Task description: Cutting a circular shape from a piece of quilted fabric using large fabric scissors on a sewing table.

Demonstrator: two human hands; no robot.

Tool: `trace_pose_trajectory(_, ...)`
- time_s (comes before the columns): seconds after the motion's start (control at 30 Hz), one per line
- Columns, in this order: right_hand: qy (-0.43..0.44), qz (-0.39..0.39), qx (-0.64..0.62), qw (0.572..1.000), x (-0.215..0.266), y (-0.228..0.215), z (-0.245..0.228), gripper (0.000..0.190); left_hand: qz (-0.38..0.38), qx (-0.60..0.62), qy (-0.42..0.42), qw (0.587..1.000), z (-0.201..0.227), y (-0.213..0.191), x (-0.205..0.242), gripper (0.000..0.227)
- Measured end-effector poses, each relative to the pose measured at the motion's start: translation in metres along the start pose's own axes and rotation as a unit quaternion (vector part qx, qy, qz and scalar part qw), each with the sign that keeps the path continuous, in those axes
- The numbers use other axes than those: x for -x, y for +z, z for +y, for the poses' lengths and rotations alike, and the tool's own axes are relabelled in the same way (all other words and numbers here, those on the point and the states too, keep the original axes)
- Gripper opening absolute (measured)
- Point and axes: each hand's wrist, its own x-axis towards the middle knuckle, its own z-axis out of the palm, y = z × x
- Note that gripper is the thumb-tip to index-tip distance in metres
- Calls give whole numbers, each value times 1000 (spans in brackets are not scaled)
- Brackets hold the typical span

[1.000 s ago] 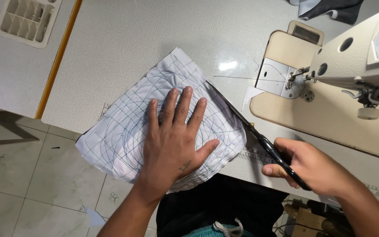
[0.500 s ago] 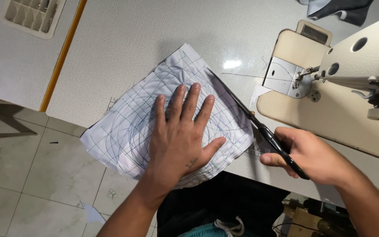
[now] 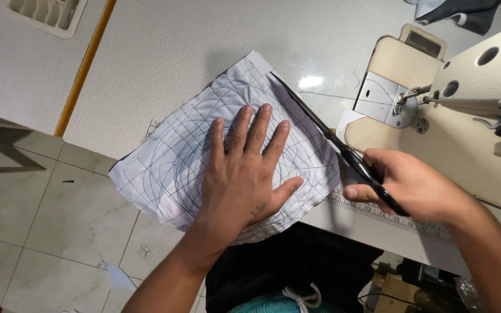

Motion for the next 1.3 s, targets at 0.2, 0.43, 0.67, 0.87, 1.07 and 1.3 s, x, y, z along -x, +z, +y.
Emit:
trace_pose_trajectory(0.2,-14,-7,67,998,-11,-6,-12,52,-5,-4,4,1000,0,0,-1,102)
trace_pose_trajectory(0.43,-34,-21,-21,999,-18,-17,9,42,32,6,44,999,-5,-7,3,99)
trace_pose_trajectory(0.67,-39,-40,32,998,-21,-21,10,48,-51,-17,119,991,-32,11,-10,104)
trace_pose_trajectory(0.87,-84,-40,-85,992,-23,-24,37,37,-52,3,193,980,-54,1,-17,108)
trace_pose_trajectory(1.07,-37,-51,-29,998,-18,-26,30,40,-45,15,289,956,-74,3,-32,107)
trace_pose_trajectory(1.3,-76,-51,-86,992,-18,-23,38,32,-60,-12,345,937,-91,3,-41,117)
